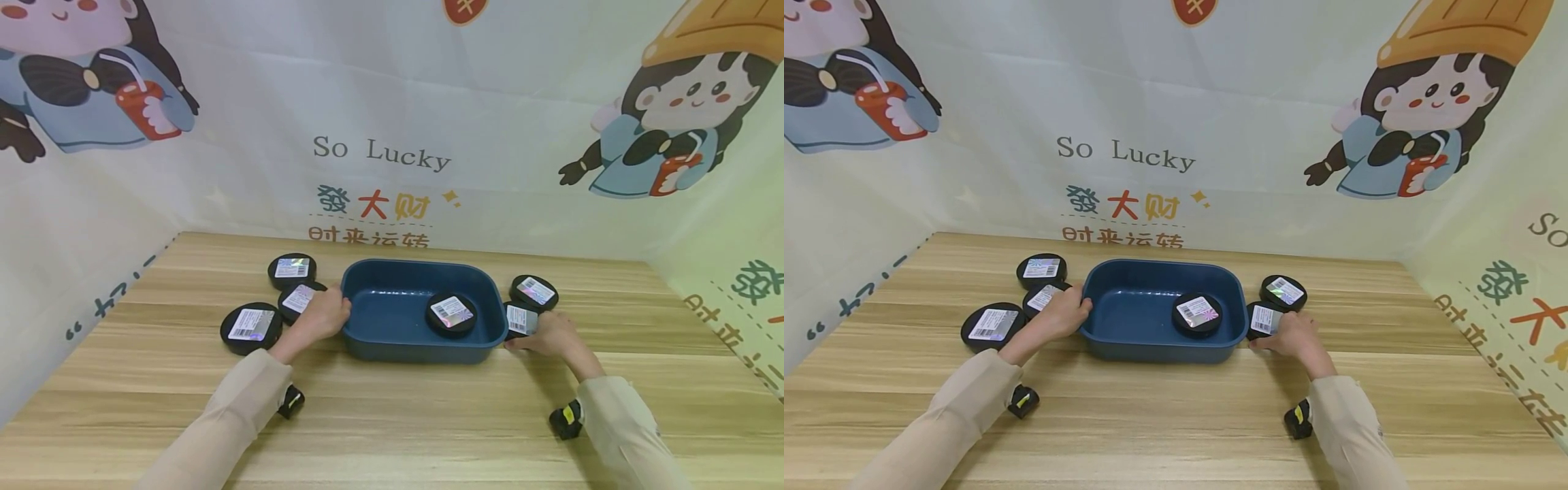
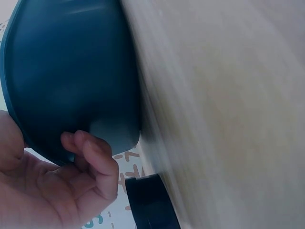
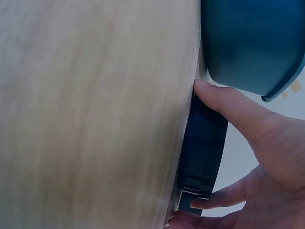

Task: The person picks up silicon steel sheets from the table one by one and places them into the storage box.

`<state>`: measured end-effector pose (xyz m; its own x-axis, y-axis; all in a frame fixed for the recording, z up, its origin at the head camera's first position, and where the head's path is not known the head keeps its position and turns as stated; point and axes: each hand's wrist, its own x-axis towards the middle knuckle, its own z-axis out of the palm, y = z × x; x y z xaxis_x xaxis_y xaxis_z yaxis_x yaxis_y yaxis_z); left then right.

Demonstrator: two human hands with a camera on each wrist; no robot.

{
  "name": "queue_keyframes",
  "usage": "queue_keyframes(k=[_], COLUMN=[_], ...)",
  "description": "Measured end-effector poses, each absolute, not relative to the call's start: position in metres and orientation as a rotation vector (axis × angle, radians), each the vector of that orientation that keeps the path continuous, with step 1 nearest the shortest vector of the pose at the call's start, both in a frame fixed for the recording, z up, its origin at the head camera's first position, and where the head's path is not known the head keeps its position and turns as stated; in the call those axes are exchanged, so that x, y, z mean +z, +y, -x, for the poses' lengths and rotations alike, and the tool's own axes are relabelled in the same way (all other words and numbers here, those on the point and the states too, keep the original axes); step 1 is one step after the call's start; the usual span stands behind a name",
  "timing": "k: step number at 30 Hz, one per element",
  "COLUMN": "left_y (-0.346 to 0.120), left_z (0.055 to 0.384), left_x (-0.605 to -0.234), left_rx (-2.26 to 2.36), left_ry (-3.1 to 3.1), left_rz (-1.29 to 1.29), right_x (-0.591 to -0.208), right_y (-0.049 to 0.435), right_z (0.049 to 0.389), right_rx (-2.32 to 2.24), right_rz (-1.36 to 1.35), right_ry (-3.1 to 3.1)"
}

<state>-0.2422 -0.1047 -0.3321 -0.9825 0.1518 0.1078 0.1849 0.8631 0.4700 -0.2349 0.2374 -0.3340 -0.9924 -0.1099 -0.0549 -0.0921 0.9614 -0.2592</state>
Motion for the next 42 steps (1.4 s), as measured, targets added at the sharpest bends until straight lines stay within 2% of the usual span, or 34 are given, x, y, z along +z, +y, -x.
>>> queue_keyframes(k=[13,26,42], left_y=[-0.1045,-0.1047,-0.1049], left_z=[0.2436,0.2425,0.2448], left_x=[-0.3332,-0.3352,-0.3361], left_rx=[-0.755,-0.765,-0.746], left_ry=[-2.973,-2.934,-2.961], left_rz=[0.253,0.253,0.251], right_x=[-0.3342,-0.3352,-0.333], right_y=[0.2328,0.2317,0.2329], right_z=[0.2399,0.2424,0.2392], right_rx=[-0.29,-0.371,-0.544], right_rz=[0.031,-0.013,0.055], right_ry=[3.012,2.964,3.001])
